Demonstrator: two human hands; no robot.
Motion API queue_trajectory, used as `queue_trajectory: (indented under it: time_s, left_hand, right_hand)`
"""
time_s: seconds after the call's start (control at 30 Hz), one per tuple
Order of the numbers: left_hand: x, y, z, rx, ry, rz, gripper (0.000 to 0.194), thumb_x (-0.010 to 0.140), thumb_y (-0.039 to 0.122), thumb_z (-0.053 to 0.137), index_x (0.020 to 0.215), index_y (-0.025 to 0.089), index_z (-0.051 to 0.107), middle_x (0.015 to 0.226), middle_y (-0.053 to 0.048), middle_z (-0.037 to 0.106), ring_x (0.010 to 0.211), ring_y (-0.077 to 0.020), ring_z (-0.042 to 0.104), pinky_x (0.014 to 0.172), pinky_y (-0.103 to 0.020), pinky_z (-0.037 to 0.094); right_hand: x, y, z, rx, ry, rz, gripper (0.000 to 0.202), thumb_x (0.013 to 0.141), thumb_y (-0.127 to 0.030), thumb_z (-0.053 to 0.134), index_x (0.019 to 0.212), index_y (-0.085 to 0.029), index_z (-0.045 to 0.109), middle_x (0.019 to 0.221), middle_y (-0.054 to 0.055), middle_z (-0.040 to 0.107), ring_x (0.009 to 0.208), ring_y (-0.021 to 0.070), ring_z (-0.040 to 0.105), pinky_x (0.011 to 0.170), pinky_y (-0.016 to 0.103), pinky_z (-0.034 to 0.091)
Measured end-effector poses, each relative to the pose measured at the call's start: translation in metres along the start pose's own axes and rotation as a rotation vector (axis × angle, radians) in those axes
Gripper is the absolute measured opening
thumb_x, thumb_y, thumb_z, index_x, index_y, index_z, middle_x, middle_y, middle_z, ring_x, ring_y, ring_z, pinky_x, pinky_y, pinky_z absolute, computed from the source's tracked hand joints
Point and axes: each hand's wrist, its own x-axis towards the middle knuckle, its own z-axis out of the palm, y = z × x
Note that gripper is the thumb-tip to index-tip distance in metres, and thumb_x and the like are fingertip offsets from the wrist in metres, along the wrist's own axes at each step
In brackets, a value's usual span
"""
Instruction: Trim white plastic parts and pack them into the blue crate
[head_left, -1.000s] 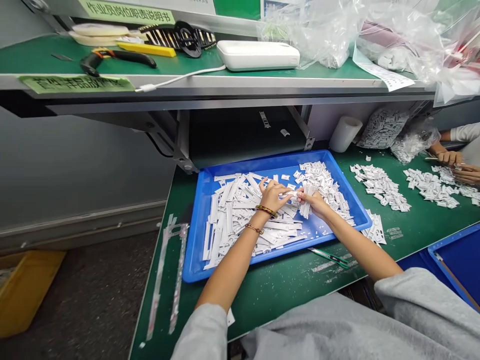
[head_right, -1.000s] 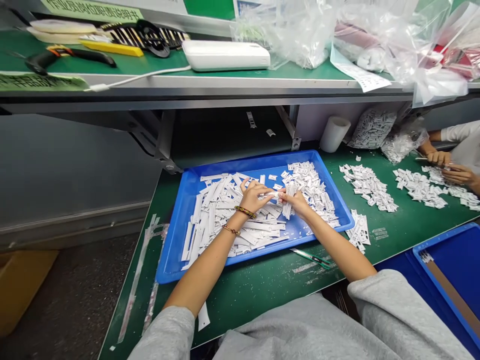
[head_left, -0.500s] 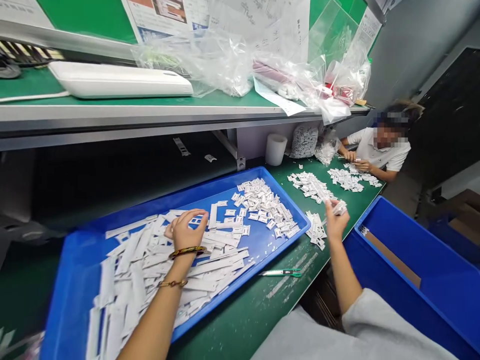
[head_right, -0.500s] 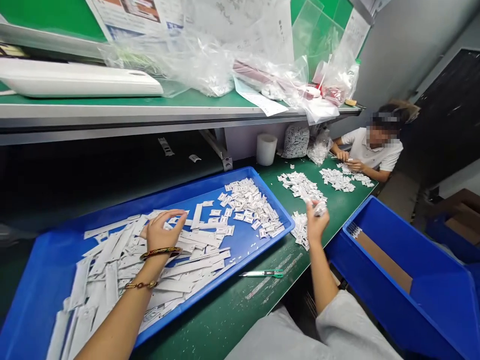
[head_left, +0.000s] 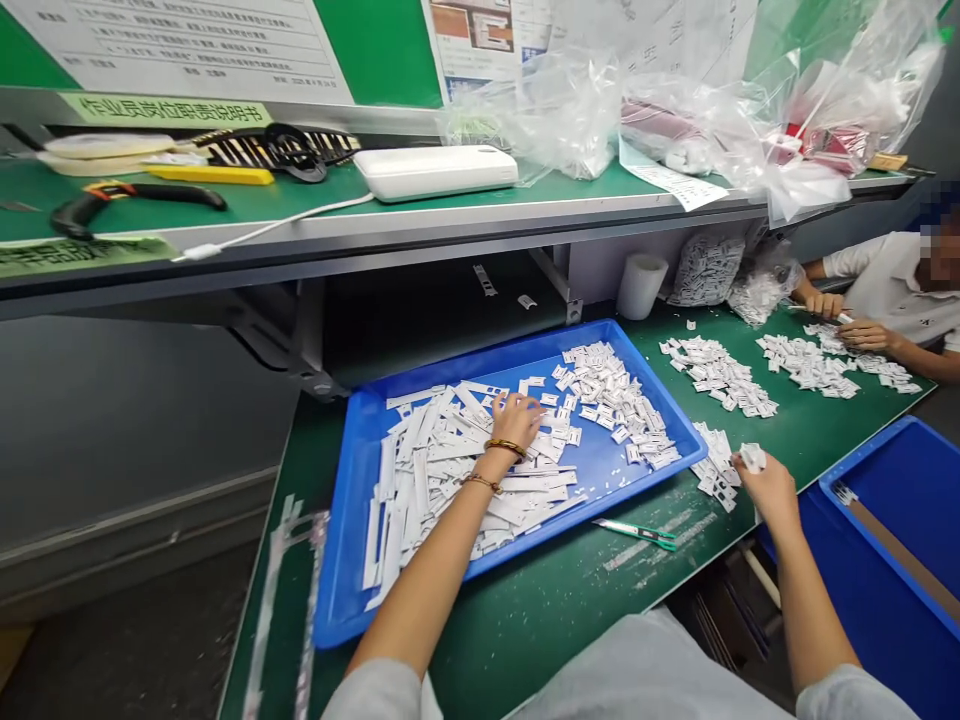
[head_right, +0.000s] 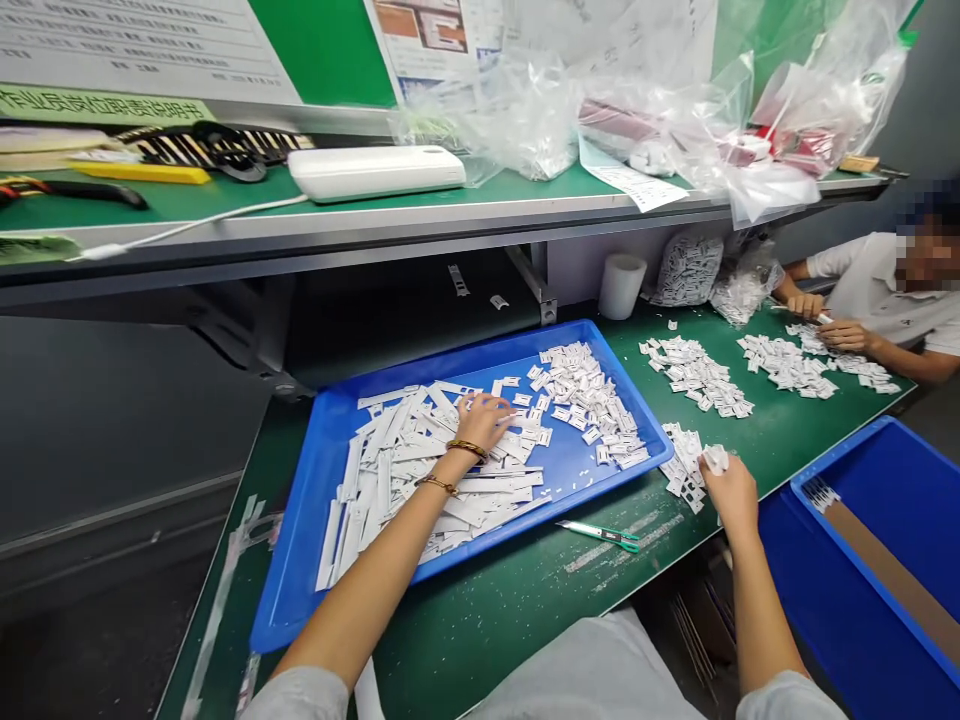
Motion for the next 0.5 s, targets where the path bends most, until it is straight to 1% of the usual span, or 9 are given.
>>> queue_trajectory:
  time_s: [0.07,0.1,0.17,0.2,0.27,0.33,0.4,0.43,0.5]
  left_hand:
    - [0.001,0.006,0.005,-0.044,-0.035,0.039,0.019,0.069,0.008,0.067,0.066,0.026,0.070,0.094,-0.002,0.073,0.111,-0.0274,0.055,0.113,-0.050,0.017]
    - [0.000,0.008,0.006,-0.073,-0.035,0.042,0.019,0.069,0.006,0.066,0.064,0.025,0.068,0.091,-0.003,0.073,0.110,-0.0279,0.055,0.113,-0.052,0.018]
    - [-0.001,0.009,0.004,-0.153,-0.013,0.028,0.019,0.071,0.006,0.062,0.063,0.023,0.065,0.087,-0.004,0.072,0.108,-0.0284,0.055,0.112,-0.054,0.019]
    - [-0.003,0.008,0.001,-0.202,0.005,0.014,0.018,0.073,0.007,0.062,0.064,0.023,0.065,0.086,-0.005,0.072,0.107,-0.0283,0.056,0.111,-0.055,0.022]
    - [-0.005,0.005,-0.005,-0.321,0.044,-0.024,0.011,0.076,0.013,0.061,0.070,0.022,0.065,0.086,-0.005,0.071,0.101,-0.0270,0.058,0.105,-0.053,0.033]
    - [-0.006,0.002,-0.011,-0.461,0.082,-0.069,0.003,0.078,0.021,0.062,0.077,0.021,0.064,0.087,-0.005,0.071,0.091,-0.0238,0.062,0.092,-0.045,0.047]
    - [-0.005,0.000,-0.015,-0.608,0.119,-0.113,0.010,0.078,0.029,0.064,0.081,0.020,0.063,0.087,-0.005,0.070,0.082,-0.0206,0.065,0.080,-0.038,0.053]
    - [-0.005,0.000,-0.016,-0.680,0.136,-0.134,0.015,0.076,0.033,0.066,0.081,0.019,0.062,0.087,-0.005,0.070,0.081,-0.0200,0.066,0.077,-0.036,0.054]
    - [-0.004,0.000,-0.017,-0.817,0.159,-0.173,0.025,0.071,0.038,0.072,0.082,0.018,0.061,0.085,-0.006,0.071,0.083,-0.0204,0.068,0.079,-0.035,0.056]
  right_hand:
    - [-0.003,-0.013,-0.010,0.076,0.032,0.024,0.039,0.074,-0.053,0.054,0.083,-0.017,0.068,0.069,0.011,0.069,0.069,0.0302,0.066,0.063,0.037,0.046]
    - [-0.005,-0.023,-0.014,0.170,0.033,0.040,0.040,0.075,-0.054,0.055,0.085,-0.017,0.067,0.068,0.010,0.069,0.067,0.0288,0.066,0.063,0.036,0.047]
    - [-0.010,-0.051,-0.020,0.385,0.030,0.020,0.041,0.075,-0.057,0.058,0.086,-0.018,0.064,0.067,0.008,0.068,0.064,0.0249,0.065,0.062,0.034,0.049]
    - [-0.012,-0.067,-0.020,0.487,0.027,-0.007,0.042,0.075,-0.058,0.059,0.086,-0.018,0.063,0.067,0.006,0.067,0.063,0.0230,0.064,0.063,0.033,0.049]
    - [-0.015,-0.101,-0.016,0.637,-0.012,-0.073,0.041,0.074,-0.059,0.061,0.083,-0.019,0.059,0.065,0.003,0.063,0.060,0.0194,0.061,0.061,0.030,0.049]
    - [-0.017,-0.136,-0.004,0.706,-0.106,-0.150,0.040,0.075,-0.059,0.061,0.080,-0.019,0.057,0.060,-0.001,0.057,0.055,0.0157,0.054,0.057,0.028,0.045]
    - [-0.019,-0.171,0.015,0.728,-0.237,-0.246,0.040,0.075,-0.060,0.059,0.077,-0.019,0.057,0.057,-0.003,0.052,0.052,0.0138,0.047,0.054,0.027,0.040]
    - [-0.020,-0.187,0.026,0.732,-0.307,-0.297,0.041,0.074,-0.060,0.058,0.076,-0.019,0.057,0.057,-0.003,0.051,0.052,0.0134,0.045,0.053,0.027,0.038]
    - [-0.023,-0.216,0.051,0.763,-0.446,-0.361,0.041,0.073,-0.061,0.059,0.075,-0.019,0.057,0.057,-0.003,0.050,0.052,0.0133,0.043,0.053,0.027,0.036]
